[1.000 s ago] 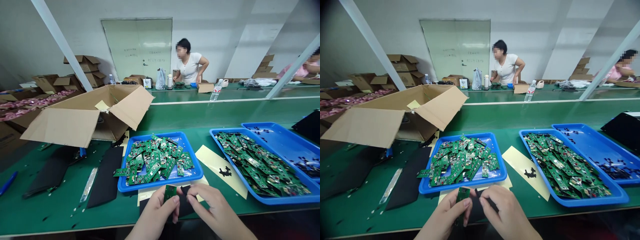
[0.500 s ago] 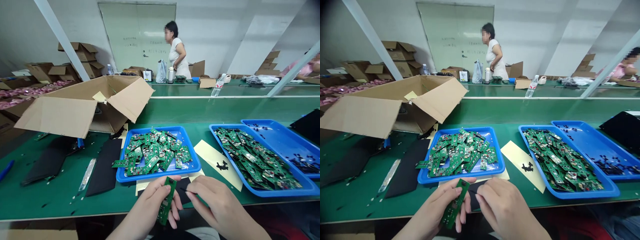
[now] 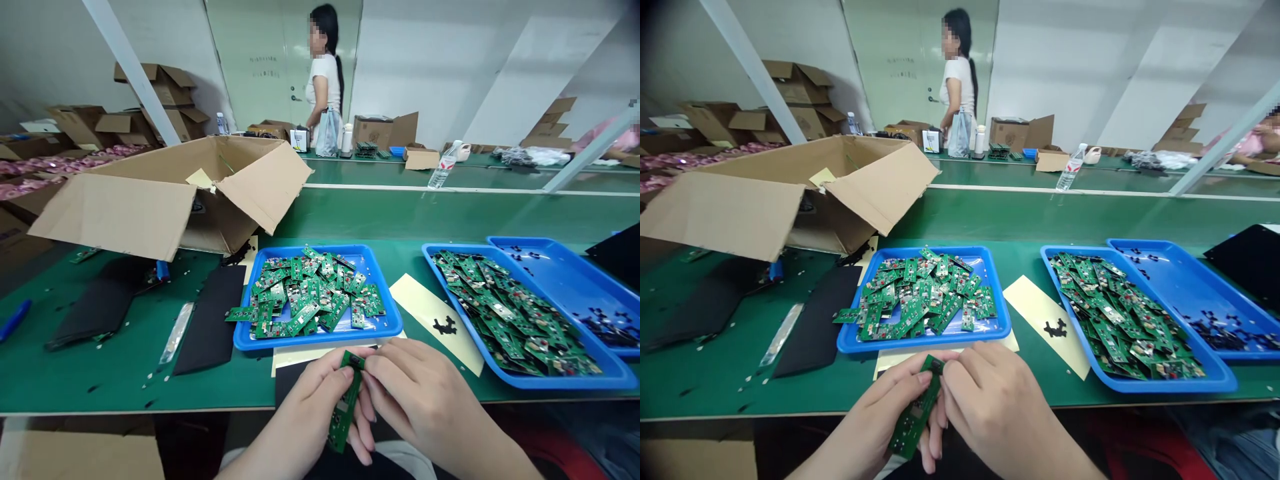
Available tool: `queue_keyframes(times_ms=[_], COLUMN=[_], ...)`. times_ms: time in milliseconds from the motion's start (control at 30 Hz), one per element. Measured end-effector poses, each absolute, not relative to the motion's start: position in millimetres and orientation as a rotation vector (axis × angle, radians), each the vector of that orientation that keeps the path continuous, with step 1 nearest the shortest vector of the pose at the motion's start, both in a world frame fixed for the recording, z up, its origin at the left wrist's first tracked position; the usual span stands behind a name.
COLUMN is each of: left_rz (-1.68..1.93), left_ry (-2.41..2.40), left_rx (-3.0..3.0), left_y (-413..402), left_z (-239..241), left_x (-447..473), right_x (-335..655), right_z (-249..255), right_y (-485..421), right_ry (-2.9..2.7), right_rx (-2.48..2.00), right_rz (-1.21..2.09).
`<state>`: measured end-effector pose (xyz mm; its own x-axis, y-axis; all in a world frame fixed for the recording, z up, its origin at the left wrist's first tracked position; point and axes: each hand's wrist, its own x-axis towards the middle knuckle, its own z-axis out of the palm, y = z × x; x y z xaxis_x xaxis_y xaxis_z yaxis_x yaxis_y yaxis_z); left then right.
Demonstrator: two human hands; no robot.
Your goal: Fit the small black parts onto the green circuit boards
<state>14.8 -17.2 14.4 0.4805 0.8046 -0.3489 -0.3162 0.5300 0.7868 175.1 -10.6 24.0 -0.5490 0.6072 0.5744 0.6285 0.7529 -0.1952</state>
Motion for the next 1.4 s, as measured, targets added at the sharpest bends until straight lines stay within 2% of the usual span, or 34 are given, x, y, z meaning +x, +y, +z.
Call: queue_keyframes(times_ms=[433, 733, 933, 1400], left_rz=[0.829, 0.872, 0.815, 0.641], left_ry=[0.79, 0.776, 0.834, 0.914], left_rx=[0.768, 0.781, 0.995, 1.187], left_y=[-17.1, -17.2, -17.7, -19.4], left_z=[12.9, 5.6, 5.3, 15.4], left_x=[18.3, 17.6, 16.8, 11.0], right_x=[172.1, 180.8, 183.6, 179.8], right_z=[26.9, 26.3, 26.6, 31.3], right_y=[-11.1, -9.0, -5.5, -1.6], right_ry=[-2.301, -2.301, -2.29, -2.258], right_rx=[-0.914, -1.027, -1.104, -0.85], right_rz=[-0.112, 0.063, 0.008, -0.118])
